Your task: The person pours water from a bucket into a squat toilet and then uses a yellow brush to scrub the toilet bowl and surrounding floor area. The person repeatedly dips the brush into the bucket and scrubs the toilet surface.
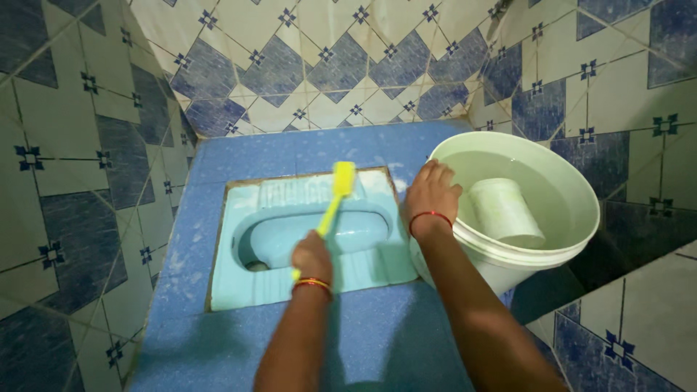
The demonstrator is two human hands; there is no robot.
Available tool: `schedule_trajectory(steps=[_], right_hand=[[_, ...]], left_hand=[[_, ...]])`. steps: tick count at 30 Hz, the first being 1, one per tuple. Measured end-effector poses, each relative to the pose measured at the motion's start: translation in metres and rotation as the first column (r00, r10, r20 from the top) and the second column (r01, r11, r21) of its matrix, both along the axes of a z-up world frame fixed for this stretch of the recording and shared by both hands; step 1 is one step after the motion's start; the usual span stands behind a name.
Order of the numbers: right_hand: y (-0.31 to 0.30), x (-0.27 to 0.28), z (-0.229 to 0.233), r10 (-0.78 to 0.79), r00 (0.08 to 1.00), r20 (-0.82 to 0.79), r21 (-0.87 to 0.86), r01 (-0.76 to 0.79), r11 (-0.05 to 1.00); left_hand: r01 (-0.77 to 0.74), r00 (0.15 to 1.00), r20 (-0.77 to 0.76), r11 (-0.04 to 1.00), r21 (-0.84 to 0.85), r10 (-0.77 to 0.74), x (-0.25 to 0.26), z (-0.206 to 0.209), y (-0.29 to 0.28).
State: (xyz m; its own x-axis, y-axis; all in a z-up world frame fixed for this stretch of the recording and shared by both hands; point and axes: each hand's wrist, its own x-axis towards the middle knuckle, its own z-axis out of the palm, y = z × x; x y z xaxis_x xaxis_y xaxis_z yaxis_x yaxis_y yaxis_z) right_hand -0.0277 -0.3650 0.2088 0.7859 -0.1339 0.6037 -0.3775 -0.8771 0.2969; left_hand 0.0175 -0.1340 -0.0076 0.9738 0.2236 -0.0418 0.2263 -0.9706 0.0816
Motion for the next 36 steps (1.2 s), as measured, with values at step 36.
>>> schedule_trajectory(steps=[36], right_hand=[[-0.007, 0.005, -0.018, 0.121, 0.978, 0.171, 0.042, -0.130, 0.991]], left_hand=[[-0.141, 0.974, 0.190, 0.988, 0.066, 0.127, -0.040, -0.015, 0.205]])
